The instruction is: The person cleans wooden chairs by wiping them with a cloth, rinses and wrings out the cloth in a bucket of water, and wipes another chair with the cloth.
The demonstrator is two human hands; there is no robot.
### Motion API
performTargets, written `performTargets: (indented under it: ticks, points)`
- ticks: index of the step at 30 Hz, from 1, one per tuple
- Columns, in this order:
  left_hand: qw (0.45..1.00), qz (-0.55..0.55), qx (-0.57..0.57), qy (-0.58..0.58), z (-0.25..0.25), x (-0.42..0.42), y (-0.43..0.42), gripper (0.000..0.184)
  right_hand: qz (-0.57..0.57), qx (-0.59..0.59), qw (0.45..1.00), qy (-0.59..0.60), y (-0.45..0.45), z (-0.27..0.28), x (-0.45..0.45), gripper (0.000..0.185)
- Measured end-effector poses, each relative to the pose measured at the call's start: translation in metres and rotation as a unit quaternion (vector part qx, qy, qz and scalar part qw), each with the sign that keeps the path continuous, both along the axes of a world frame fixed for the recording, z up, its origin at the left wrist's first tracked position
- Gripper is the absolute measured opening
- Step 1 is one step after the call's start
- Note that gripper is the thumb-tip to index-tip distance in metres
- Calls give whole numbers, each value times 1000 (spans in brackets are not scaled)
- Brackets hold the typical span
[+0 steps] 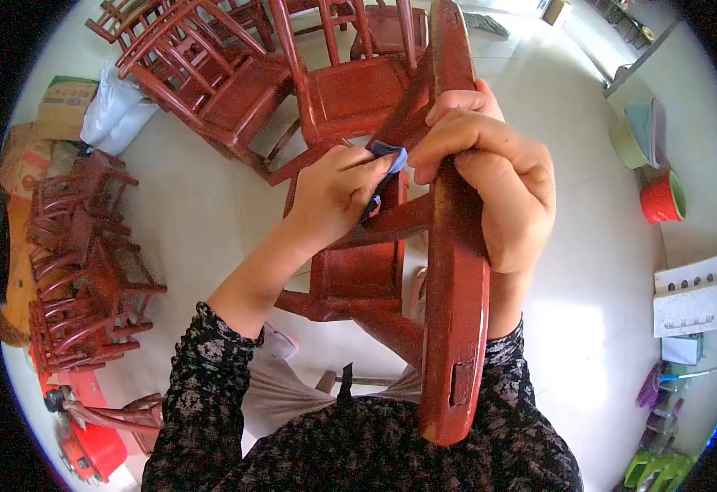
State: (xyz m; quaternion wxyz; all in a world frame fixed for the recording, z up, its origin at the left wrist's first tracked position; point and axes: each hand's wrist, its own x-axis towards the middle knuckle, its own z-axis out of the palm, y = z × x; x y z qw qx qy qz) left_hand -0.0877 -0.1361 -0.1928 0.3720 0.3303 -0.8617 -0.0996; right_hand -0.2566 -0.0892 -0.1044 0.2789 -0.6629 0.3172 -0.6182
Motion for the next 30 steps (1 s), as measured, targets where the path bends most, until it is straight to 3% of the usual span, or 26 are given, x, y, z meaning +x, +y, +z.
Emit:
performTargets:
  ticks: [2, 8, 11, 13, 14, 16, 17, 19, 20, 23, 30]
  points:
    - [999, 10, 18, -33, 1, -1, 1, 26, 4, 6, 1000, 8, 0, 2, -1, 23]
    - [997, 43, 62, 7, -12, -4, 6, 23, 11, 10, 1000, -23, -1, -2, -4, 24]
    - [988, 39, 143, -37, -2, -2, 6, 21, 0, 17, 1000, -7, -1, -2, -8, 23]
    - [954, 73, 195, -214, -2, 1, 7, 19, 3, 14, 1000, -3, -1, -2, -8, 23]
    - [955, 76, 193, -212, -2, 4, 7, 19, 6, 13, 1000, 2, -1, -2, -8, 23]
    - [969, 83, 229, -37, 0, 12, 4, 20, 7, 8, 1000, -3, -3, 0, -7, 23]
    - [968, 80, 233, -39, 0, 12, 5, 20, 6, 14, 1000, -7, -1, -2, -6, 23]
    - [949, -21, 272, 159, 6, 11, 6, 17, 6, 16, 1000, -9, -1, -1, -4, 23]
    - [948, -21, 273, 164, 7, 10, 7, 17, 7, 9, 1000, -13, -2, 0, -4, 23]
    - [962, -163, 202, 82, 13, 9, 12, 23, 6, 13, 1000, -23, -2, -2, -6, 23]
    - [943, -226, 231, 79, 10, 21, 3, 17, 9, -10, 1000, 9, -2, 3, 1, 24]
